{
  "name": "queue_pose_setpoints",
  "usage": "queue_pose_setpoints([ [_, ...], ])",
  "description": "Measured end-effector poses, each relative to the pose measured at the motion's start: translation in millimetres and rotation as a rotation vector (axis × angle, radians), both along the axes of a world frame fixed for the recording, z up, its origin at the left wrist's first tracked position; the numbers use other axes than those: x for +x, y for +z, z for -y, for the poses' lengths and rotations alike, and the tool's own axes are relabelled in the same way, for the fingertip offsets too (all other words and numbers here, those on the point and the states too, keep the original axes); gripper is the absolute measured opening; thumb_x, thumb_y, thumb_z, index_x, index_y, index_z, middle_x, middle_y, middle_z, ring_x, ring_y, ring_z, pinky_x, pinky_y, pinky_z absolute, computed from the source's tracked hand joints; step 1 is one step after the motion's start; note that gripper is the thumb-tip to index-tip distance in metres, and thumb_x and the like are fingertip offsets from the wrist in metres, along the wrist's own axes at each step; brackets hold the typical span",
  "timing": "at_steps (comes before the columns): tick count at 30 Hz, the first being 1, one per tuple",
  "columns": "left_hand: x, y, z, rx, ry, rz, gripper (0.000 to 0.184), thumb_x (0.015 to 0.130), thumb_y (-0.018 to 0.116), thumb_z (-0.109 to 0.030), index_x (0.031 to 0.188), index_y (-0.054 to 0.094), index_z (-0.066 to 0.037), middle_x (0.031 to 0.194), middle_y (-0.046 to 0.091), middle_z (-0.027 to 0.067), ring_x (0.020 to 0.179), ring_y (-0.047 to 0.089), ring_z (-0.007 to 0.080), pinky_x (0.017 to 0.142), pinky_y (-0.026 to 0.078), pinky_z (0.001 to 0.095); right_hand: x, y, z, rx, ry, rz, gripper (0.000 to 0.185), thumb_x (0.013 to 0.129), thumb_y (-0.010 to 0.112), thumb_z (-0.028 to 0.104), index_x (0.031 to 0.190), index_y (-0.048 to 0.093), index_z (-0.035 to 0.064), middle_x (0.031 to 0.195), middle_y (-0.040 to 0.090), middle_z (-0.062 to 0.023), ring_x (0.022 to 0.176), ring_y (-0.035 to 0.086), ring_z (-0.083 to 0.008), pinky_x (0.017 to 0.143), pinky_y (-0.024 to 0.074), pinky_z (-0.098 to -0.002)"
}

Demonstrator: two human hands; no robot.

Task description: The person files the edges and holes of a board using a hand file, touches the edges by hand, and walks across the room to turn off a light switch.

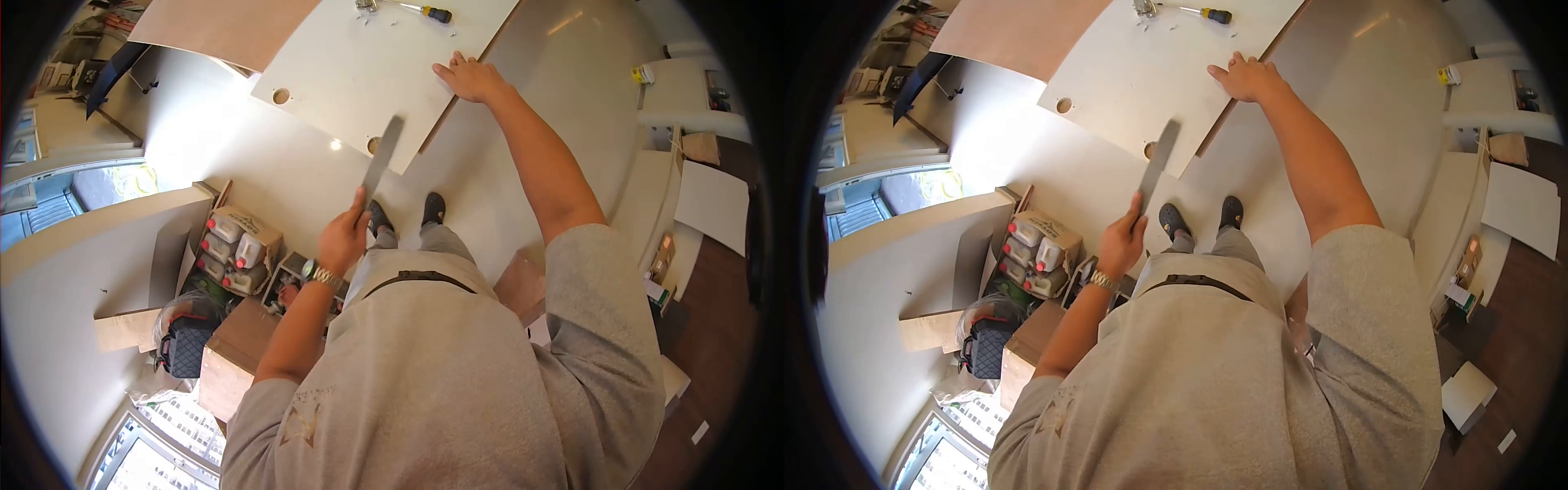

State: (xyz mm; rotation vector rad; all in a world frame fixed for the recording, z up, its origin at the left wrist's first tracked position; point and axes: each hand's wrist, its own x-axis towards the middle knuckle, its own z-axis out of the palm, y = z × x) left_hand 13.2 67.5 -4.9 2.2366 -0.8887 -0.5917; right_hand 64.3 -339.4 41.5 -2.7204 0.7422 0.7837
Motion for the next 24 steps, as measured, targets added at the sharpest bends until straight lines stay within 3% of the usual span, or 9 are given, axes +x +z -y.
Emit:
queue_pose_setpoints([
  [4,17.6,2.9,60.9,0.012,-0.077,0.038,0.057,0.098,0.057,-0.027,0.152,0.040,-0.025,0.082,0.069,0.0143,0.074,0.067,0.0338,0.064,0.053,0.0443,-2.4,-0.8,-4.4,-0.060,-0.017,0.018,0.083,0.099,0.019,0.066,0.153,0.036,0.0044,0.164,0.025,-0.0066,0.146,0.033,-0.0287,0.115,0.0283,-0.0497],
  [11,-1.2,-1.4,4.3,-0.016,-0.020,-0.028,0.052,0.098,0.055,-0.028,0.149,0.044,-0.023,0.082,0.069,0.0143,0.073,0.066,0.0352,0.064,0.052,0.0469,-5.1,-3.4,-1.9,-0.012,-0.021,-0.001,0.084,0.099,0.019,0.067,0.152,0.036,0.0040,0.163,0.027,-0.0067,0.147,0.032,-0.0290,0.116,0.0269,-0.0499],
  [15,8.4,4.9,72.1,0.027,-0.086,0.005,0.054,0.097,0.057,-0.026,0.150,0.044,-0.023,0.084,0.069,0.0155,0.076,0.067,0.0353,0.067,0.052,0.0471,-2.5,-2.9,-1.7,-0.053,-0.017,0.039,0.085,0.099,0.018,0.067,0.151,0.038,0.0037,0.163,0.027,-0.0059,0.146,0.032,-0.0298,0.116,0.0272,-0.0507],
  [19,11.4,0.8,22.8,-0.101,0.033,0.043,0.053,0.098,0.057,-0.024,0.149,0.044,-0.023,0.081,0.069,0.0139,0.072,0.066,0.0343,0.063,0.052,0.0449,1.8,-2.7,-1.3,-0.039,-0.024,0.051,0.086,0.098,0.018,0.068,0.151,0.039,0.0039,0.163,0.027,-0.0054,0.146,0.032,-0.0299,0.116,0.0267,-0.0514],
  [21,4.0,0.6,9.4,-0.043,0.060,-0.056,0.054,0.097,0.059,-0.023,0.149,0.045,-0.022,0.081,0.068,0.0167,0.072,0.066,0.0356,0.065,0.052,0.0444,-1.3,3.8,-1.6,-0.002,-0.019,0.022,0.086,0.098,0.017,0.068,0.151,0.039,0.0041,0.163,0.026,-0.0059,0.147,0.031,-0.0299,0.116,0.0260,-0.0517],
  [24,-0.1,4.3,39.3,-0.028,0.009,-0.019,0.054,0.097,0.060,-0.023,0.149,0.046,-0.021,0.081,0.068,0.0183,0.073,0.066,0.0362,0.067,0.052,0.0438,1.3,29.5,-14.9,-0.006,-0.071,-0.044,0.085,0.098,0.018,0.068,0.152,0.037,0.0046,0.164,0.025,-0.0055,0.147,0.032,-0.0300,0.116,0.0262,-0.0525],
])
